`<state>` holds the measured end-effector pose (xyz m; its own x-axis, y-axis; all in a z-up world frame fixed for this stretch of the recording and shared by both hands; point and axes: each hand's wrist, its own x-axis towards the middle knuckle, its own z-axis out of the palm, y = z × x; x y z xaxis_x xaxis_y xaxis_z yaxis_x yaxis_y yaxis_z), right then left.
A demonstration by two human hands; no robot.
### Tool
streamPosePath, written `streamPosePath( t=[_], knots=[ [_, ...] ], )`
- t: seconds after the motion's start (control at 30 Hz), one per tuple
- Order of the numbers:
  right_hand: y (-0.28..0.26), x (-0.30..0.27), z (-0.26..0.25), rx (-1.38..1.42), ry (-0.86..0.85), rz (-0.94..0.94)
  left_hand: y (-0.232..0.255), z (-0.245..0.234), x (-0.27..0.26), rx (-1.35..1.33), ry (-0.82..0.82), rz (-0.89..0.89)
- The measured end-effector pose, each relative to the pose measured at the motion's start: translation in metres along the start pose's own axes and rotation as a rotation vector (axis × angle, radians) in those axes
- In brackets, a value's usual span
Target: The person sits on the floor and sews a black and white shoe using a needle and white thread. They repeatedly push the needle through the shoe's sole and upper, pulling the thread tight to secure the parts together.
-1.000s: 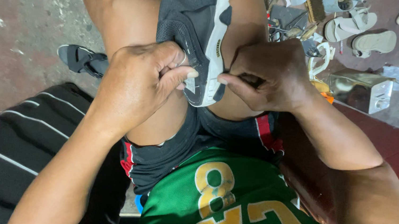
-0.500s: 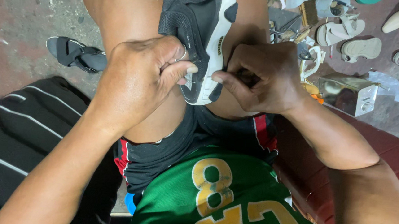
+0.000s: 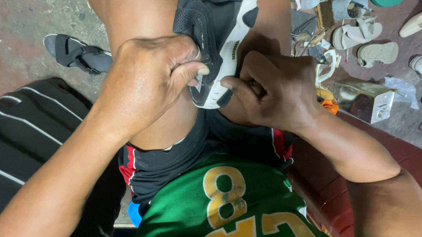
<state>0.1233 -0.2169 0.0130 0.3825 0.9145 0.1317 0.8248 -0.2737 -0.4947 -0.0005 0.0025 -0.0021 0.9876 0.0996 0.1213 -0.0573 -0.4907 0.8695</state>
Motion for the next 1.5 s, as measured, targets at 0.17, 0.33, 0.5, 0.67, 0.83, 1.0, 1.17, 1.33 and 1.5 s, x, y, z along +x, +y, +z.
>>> streamPosePath(
  t=[0.17,0.33,0.5,0.67,0.83,1.0,1.17,1.33,1.5],
  knots=[
    [-0.001,0.003,0.001,-0.087,0.035,-0.104,0.0,0.001,0.001,-0.022,-0.016,0.004],
    [0.001,0.003,0.007,-0.09,0.042,-0.127,-0.002,0.0,0.002,-0.002,-0.005,0.046],
    [0.012,0.006,0.007,0.077,0.005,-0.101,0.0,-0.001,0.001,-0.014,0.003,0.005],
    [0.034,0.014,-0.001,0.522,-0.083,0.076,0.011,0.012,-0.006,-0.102,0.136,-0.149],
    [0.044,-0.002,0.007,0.812,-0.058,0.164,0.002,0.014,-0.057,-0.719,0.409,-0.41],
    [0.051,-0.005,0.004,0.86,-0.019,0.203,-0.015,-0.005,-0.102,-0.457,0.735,-0.549],
    [0.05,-0.006,0.009,0.948,-0.011,0.229,0.0,-0.003,-0.106,0.132,0.734,-0.281],
    [0.057,-0.005,0.011,0.964,-0.017,0.225,0.049,0.031,-0.062,-0.035,0.463,-0.168],
    [0.054,-0.01,0.013,0.92,-0.017,0.133,0.052,0.033,-0.031,-0.104,0.313,-0.188]
  ],
)
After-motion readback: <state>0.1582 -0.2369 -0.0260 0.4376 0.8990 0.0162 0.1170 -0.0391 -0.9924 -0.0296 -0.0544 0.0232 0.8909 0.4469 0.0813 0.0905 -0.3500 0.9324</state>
